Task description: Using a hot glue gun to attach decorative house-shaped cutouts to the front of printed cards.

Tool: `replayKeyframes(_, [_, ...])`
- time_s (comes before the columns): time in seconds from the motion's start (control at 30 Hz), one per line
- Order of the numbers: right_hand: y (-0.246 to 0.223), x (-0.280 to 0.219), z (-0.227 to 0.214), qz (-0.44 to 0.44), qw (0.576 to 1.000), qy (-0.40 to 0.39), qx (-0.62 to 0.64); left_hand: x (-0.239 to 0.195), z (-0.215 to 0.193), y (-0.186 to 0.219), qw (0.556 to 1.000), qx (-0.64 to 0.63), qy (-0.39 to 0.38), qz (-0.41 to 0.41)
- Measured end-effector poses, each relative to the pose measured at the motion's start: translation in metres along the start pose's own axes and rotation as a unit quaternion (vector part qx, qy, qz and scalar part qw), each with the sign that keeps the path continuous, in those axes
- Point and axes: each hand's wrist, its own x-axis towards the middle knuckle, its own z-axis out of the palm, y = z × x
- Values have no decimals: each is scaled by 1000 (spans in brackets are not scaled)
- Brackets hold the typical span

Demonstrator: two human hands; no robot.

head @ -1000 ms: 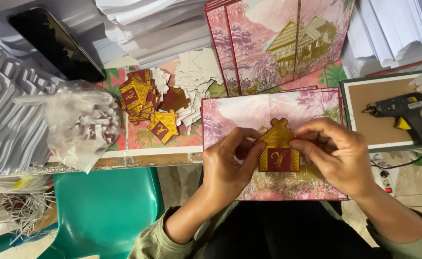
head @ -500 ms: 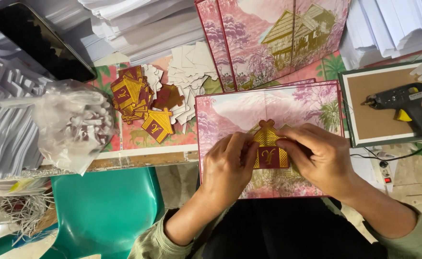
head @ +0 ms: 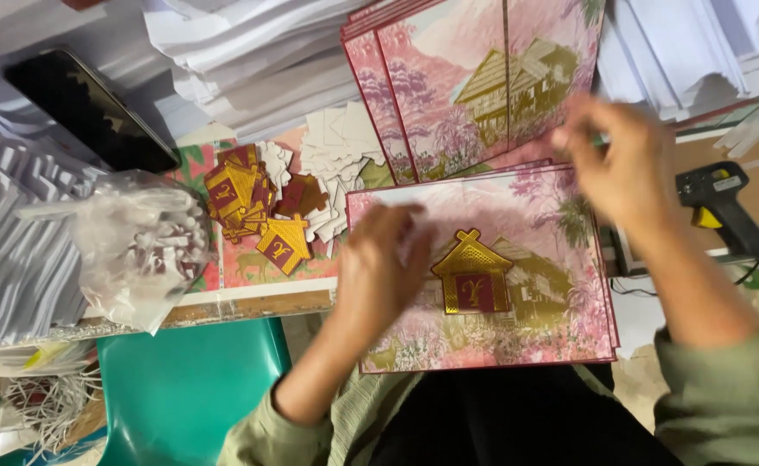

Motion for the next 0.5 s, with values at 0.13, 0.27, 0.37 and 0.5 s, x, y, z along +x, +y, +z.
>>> replayKeyframes(0.13, [41, 56, 21, 192, 981, -37, -9, 61, 4, -35, 999, 25, 5, -45])
replayKeyframes(0.27, [43, 75, 28, 248, 968, -16, 40, 100, 11, -35, 970, -39, -39, -238])
replayKeyframes(0.37, [50, 60, 25, 190, 974, 64, 107, 100, 11, -37, 981, -41, 36, -188])
replayKeyframes(0.5, [73, 21, -1, 101, 904, 225, 348, 85, -30, -4, 953, -51, 220, 204])
